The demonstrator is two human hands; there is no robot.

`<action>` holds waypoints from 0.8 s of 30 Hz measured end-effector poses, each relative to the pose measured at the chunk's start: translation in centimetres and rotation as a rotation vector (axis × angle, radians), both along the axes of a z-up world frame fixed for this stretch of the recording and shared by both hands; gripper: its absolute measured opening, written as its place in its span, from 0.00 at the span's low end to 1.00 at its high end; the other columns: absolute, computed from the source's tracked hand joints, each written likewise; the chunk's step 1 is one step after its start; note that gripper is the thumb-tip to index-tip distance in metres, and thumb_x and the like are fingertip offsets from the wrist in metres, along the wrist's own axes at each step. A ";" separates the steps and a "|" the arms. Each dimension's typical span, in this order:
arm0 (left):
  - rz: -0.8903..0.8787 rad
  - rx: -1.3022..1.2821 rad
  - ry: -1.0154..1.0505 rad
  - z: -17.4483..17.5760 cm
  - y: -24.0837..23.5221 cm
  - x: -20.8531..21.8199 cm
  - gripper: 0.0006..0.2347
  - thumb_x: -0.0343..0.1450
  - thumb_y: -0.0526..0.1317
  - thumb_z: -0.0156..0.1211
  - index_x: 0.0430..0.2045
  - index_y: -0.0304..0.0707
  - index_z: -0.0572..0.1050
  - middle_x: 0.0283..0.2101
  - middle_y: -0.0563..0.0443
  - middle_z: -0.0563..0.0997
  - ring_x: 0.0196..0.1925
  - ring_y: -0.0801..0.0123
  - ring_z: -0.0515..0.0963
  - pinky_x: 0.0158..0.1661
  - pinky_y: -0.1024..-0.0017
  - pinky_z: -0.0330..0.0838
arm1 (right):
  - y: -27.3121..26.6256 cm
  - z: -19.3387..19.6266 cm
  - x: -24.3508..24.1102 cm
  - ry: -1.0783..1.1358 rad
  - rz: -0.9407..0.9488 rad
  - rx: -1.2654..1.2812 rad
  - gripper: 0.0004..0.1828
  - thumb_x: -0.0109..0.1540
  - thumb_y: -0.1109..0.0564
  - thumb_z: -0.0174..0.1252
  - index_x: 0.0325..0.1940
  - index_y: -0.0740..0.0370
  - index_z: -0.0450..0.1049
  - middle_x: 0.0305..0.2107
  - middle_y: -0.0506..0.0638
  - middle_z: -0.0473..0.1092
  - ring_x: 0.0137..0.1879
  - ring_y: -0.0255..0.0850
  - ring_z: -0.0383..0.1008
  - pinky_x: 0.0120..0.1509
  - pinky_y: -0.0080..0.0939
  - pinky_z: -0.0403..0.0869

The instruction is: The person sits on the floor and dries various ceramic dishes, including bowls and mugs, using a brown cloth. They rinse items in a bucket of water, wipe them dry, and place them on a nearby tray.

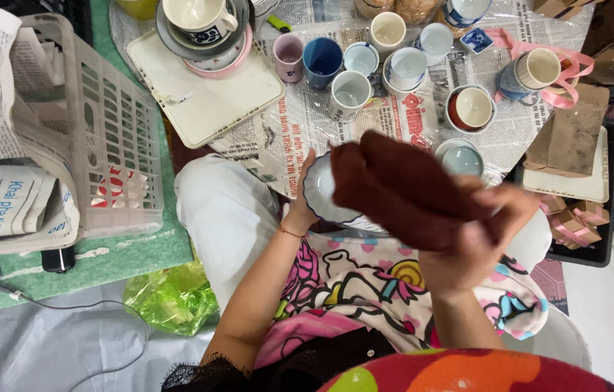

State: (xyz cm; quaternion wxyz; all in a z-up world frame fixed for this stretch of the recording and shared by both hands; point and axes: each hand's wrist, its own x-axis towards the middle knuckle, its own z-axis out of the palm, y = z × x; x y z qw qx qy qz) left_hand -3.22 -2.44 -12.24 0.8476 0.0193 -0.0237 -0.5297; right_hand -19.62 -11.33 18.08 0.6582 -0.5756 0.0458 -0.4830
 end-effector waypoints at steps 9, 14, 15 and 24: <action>0.043 0.453 -0.280 2.2 0.1 -1.0 0.20 0.79 0.49 0.43 0.62 0.37 0.68 0.61 0.45 0.75 0.64 0.62 0.74 0.65 0.62 0.64 | 0.1 -4.1 4.8 0.697 0.074 -1.549 0.23 0.48 0.59 0.65 0.48 0.60 0.73 0.55 0.55 0.70 0.64 0.55 0.69 0.67 0.54 0.72; 0.357 0.378 -0.612 4.6 0.7 -1.6 0.19 0.83 0.49 0.41 0.54 0.31 0.72 0.54 0.45 0.78 0.60 0.66 0.75 0.66 0.68 0.66 | 0.8 -5.1 5.9 0.969 0.164 -1.322 0.22 0.51 0.61 0.61 0.50 0.65 0.71 0.47 0.58 0.70 0.57 0.58 0.71 0.58 0.52 0.75; 0.469 0.395 -0.804 5.0 0.8 -1.9 0.20 0.85 0.49 0.40 0.51 0.28 0.74 0.51 0.44 0.79 0.58 0.66 0.76 0.65 0.69 0.67 | 1.0 -5.7 6.1 0.997 0.162 -1.250 0.21 0.53 0.60 0.61 0.49 0.67 0.70 0.46 0.61 0.70 0.54 0.59 0.71 0.56 0.53 0.74; 0.857 0.571 -1.163 9.9 1.0 -3.2 0.30 0.78 0.59 0.40 0.52 0.24 0.73 0.55 0.40 0.79 0.60 0.60 0.78 0.63 0.66 0.69 | 2.0 -11.6 5.6 0.920 0.155 0.176 0.22 0.71 0.53 0.38 0.63 0.70 0.64 0.47 0.62 0.72 0.53 0.49 0.75 0.58 0.47 0.74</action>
